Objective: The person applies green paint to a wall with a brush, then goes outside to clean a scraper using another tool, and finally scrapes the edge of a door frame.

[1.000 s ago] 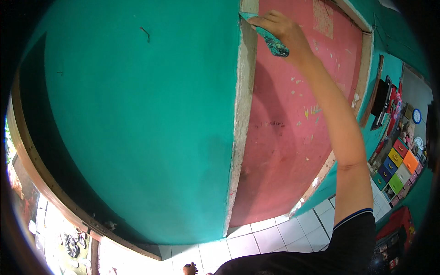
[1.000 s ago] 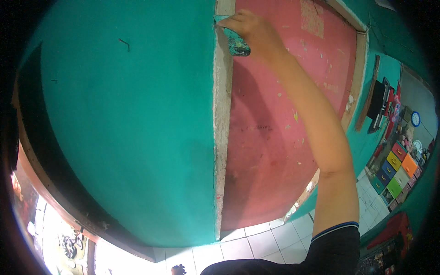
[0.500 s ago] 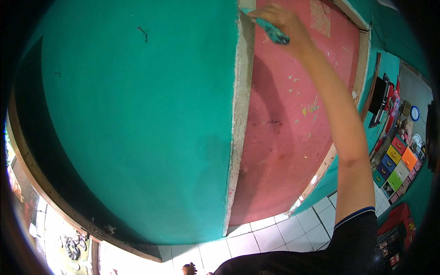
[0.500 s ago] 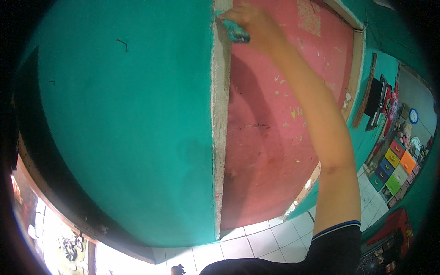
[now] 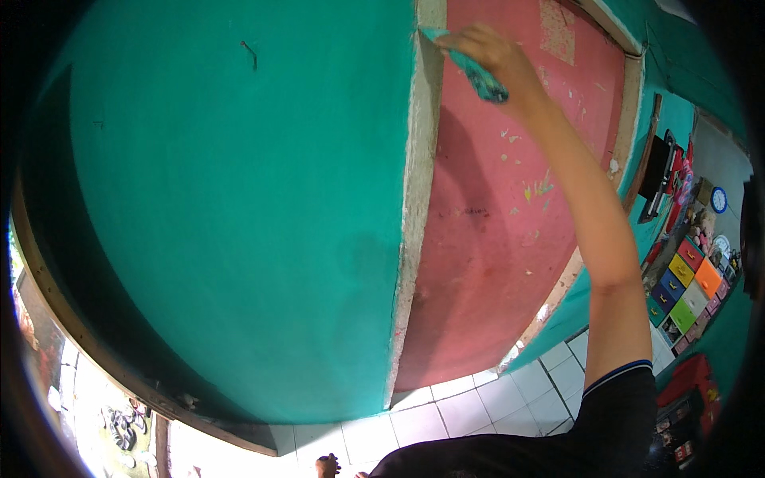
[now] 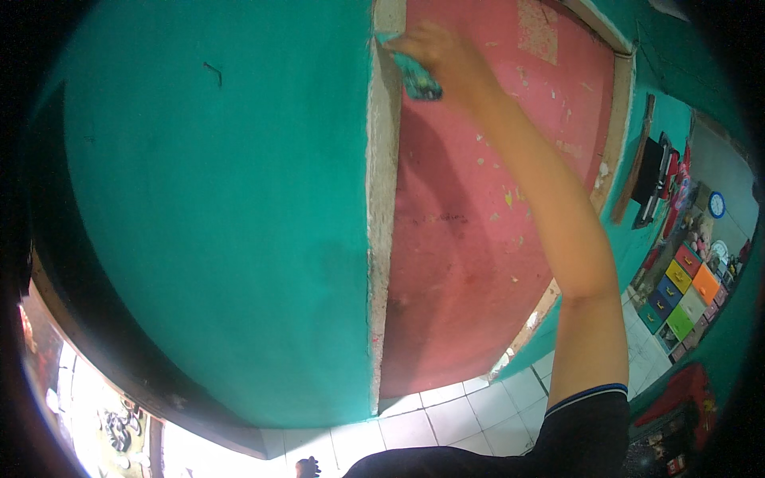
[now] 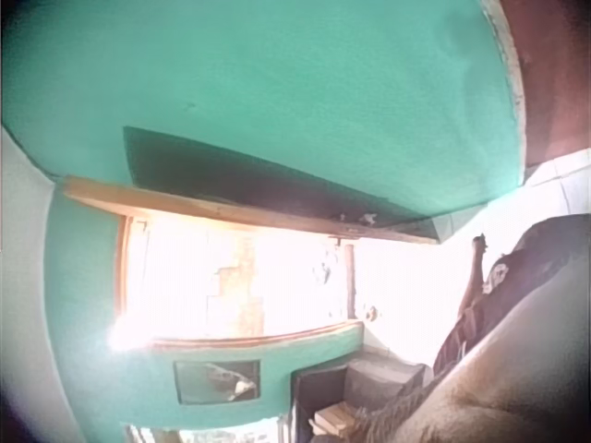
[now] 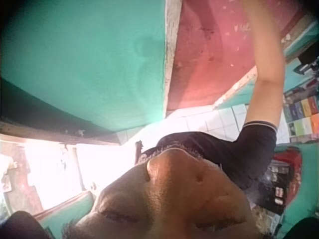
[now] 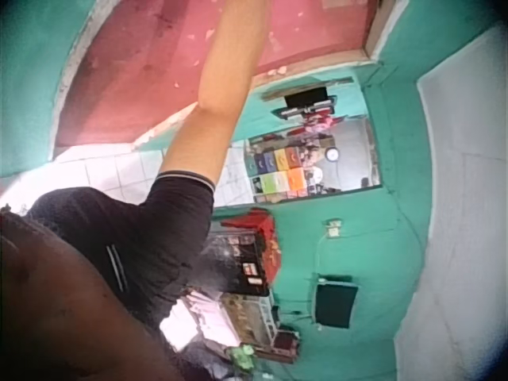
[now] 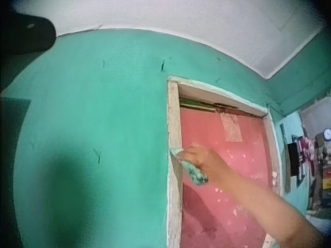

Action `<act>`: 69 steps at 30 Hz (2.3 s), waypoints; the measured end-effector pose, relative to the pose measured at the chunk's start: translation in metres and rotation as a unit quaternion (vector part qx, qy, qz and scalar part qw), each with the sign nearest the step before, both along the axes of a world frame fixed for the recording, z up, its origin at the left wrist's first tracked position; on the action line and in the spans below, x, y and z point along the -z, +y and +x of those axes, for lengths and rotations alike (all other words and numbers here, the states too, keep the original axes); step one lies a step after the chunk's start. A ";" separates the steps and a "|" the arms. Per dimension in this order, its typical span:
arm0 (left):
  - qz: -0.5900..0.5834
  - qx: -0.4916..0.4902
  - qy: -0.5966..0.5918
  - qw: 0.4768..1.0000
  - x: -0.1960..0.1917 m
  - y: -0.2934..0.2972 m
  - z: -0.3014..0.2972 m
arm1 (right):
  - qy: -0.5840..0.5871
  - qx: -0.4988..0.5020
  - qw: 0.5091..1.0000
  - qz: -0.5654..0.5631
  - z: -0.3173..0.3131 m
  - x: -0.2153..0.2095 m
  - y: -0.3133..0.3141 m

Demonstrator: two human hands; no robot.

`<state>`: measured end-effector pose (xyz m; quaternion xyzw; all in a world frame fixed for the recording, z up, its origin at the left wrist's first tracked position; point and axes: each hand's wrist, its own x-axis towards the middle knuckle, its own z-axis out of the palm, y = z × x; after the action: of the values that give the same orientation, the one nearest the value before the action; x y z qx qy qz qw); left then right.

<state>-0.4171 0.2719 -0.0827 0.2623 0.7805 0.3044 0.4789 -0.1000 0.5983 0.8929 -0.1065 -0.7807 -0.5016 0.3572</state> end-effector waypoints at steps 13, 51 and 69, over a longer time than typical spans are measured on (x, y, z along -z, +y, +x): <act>-0.158 0.089 0.047 0.982 -0.007 0.003 0.016 | 0.043 -0.007 0.998 -0.041 -0.011 0.030 -0.016; -0.059 -0.046 -0.034 0.997 0.010 -0.044 0.004 | 0.122 -0.265 0.845 -0.449 0.003 -0.060 0.038; -0.061 -0.065 -0.043 0.995 0.015 -0.039 0.013 | 0.056 -0.241 0.852 -0.462 0.001 -0.070 0.038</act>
<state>-0.4041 0.2330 -0.0974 0.1679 0.7918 0.2980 0.5060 -0.0986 0.6366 0.9633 -0.0959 -0.9021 0.0252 0.4200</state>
